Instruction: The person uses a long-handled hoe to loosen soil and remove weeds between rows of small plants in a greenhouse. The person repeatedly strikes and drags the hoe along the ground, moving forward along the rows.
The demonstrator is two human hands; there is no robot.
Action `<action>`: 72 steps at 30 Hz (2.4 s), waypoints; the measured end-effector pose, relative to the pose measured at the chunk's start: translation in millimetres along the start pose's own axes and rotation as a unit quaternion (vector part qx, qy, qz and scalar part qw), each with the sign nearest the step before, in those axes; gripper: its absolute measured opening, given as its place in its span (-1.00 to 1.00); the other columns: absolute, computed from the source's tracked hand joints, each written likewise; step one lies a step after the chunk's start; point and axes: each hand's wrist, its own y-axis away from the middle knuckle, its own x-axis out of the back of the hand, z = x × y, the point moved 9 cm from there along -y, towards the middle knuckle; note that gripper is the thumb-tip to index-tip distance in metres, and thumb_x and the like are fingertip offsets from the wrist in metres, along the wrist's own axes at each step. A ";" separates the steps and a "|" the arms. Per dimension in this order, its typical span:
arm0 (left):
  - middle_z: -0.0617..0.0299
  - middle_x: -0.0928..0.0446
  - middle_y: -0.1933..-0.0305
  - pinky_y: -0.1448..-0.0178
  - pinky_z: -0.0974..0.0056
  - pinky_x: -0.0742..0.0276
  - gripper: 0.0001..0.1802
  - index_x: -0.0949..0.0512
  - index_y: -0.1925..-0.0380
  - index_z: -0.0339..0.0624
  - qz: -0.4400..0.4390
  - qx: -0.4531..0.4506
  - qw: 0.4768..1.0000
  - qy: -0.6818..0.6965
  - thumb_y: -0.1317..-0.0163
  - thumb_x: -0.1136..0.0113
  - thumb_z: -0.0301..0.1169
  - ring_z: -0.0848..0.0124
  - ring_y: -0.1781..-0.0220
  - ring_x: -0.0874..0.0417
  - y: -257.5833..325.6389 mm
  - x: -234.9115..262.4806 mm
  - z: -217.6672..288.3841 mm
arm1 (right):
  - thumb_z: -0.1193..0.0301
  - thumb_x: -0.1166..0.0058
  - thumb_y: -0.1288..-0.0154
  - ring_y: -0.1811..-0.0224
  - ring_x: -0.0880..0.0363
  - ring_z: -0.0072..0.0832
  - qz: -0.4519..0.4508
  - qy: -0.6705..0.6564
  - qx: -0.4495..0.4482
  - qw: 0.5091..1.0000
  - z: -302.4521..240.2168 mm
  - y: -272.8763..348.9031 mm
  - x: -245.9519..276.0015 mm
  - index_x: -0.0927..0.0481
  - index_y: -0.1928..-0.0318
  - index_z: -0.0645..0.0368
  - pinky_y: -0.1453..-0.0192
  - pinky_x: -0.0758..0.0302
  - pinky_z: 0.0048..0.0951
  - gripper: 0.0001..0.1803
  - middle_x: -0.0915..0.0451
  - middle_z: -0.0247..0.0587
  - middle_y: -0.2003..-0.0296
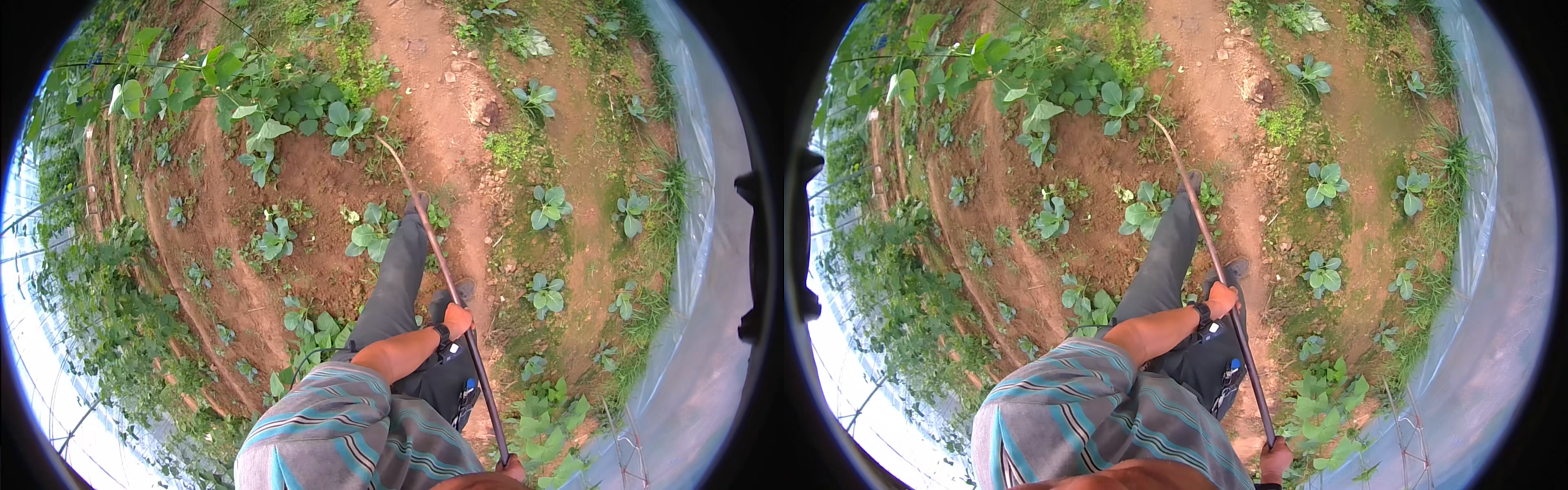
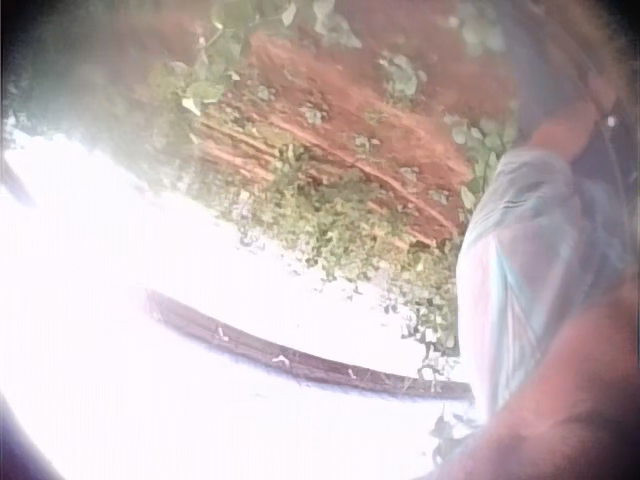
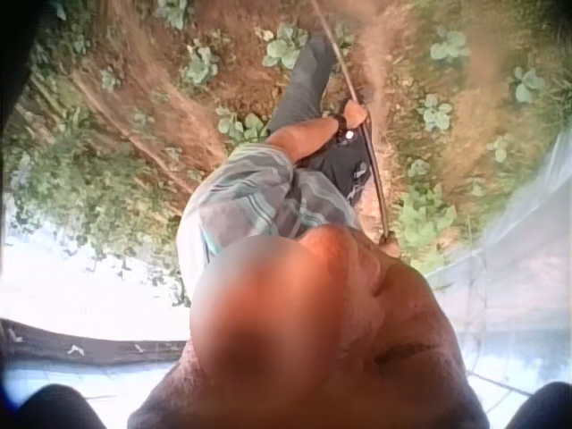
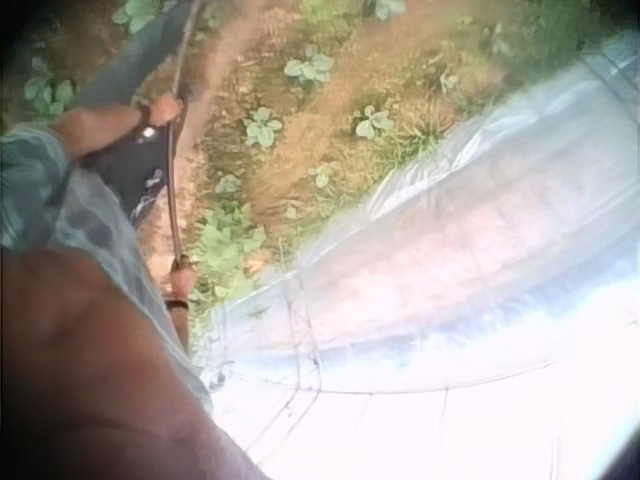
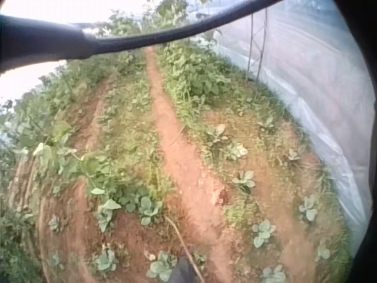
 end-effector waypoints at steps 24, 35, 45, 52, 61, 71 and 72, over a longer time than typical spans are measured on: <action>-0.34 -0.67 0.16 -0.07 -0.15 -0.61 -0.61 -0.45 0.05 -0.46 0.313 -0.112 0.936 -0.120 -0.46 -0.22 -0.26 -0.29 0.04 -0.72 -72.0 229.7 162.2 | 0.30 -0.30 -0.33 0.32 -0.71 0.18 -0.119 -0.131 0.162 0.971 -282.9 -74.0 -35.6 -0.61 0.21 0.15 0.20 -0.62 0.12 -0.80 -0.68 0.16 0.43; -0.37 -0.66 0.20 -0.05 -0.18 -0.62 -0.60 -0.46 0.11 -0.48 0.251 -0.100 0.951 -0.150 -0.46 -0.23 -0.25 -0.31 0.06 -0.72 -18.8 169.2 92.0 | 0.30 -0.33 -0.30 0.39 -0.70 0.15 -0.121 -0.110 0.084 0.983 -175.7 -20.0 -38.9 -0.59 0.25 0.14 0.27 -0.62 0.12 -0.78 -0.68 0.09 0.46; -0.37 -0.68 0.19 -0.04 -0.11 -0.66 -0.61 -0.50 0.11 -0.53 0.281 -0.203 0.933 -0.103 -0.44 -0.25 -0.29 -0.27 0.06 -0.75 -120.3 253.4 231.9 | 0.28 -0.32 -0.35 0.33 -0.69 0.19 -0.055 -0.147 0.232 0.960 -325.0 -132.4 -29.9 -0.56 0.19 0.15 0.20 -0.63 0.11 -0.75 -0.69 0.12 0.41; -0.35 -0.68 0.16 -0.07 -0.13 -0.64 -0.56 -0.45 0.07 -0.50 0.270 -0.046 0.959 -0.069 -0.46 -0.24 -0.23 -0.25 0.05 -0.75 -97.0 223.9 61.7 | 0.29 -0.35 -0.29 0.41 -0.71 0.08 -0.102 -0.042 0.213 0.971 -231.9 -98.7 -24.2 -0.57 0.23 0.09 0.31 -0.64 0.07 -0.78 -0.69 0.04 0.45; -0.07 -0.67 0.48 0.37 0.04 -0.68 -0.60 -0.43 0.15 -0.51 0.235 -0.028 0.972 -0.003 -0.53 -0.17 -0.26 0.09 0.46 -0.80 -55.8 213.5 50.5 | 0.35 -0.38 -0.19 0.41 -0.71 0.05 -0.035 0.001 0.224 0.974 -190.8 -98.5 14.6 -0.58 0.26 0.08 0.32 -0.65 0.04 -0.78 -0.68 -0.02 0.44; -0.06 -0.63 0.40 0.37 0.07 -0.65 -0.67 -0.41 0.20 -0.43 0.174 -0.208 0.963 0.011 -0.50 -0.21 -0.31 0.17 0.48 -0.77 -91.5 241.6 289.6 | 0.25 -0.32 -0.38 0.38 -0.73 0.10 0.010 -0.083 0.191 0.978 -345.0 -111.5 34.9 -0.59 0.21 0.12 0.28 -0.64 0.06 -0.77 -0.68 0.08 0.46; -0.21 -0.67 0.30 0.26 0.01 -0.70 -0.64 -0.45 0.18 -0.48 0.180 -0.211 0.961 0.007 -0.49 -0.22 -0.29 0.04 0.40 -0.81 -102.0 246.5 308.9 | 0.25 -0.32 -0.38 0.38 -0.73 0.10 0.011 -0.089 0.184 0.979 -358.9 -120.8 36.9 -0.59 0.20 0.13 0.28 -0.64 0.06 -0.76 -0.69 0.08 0.46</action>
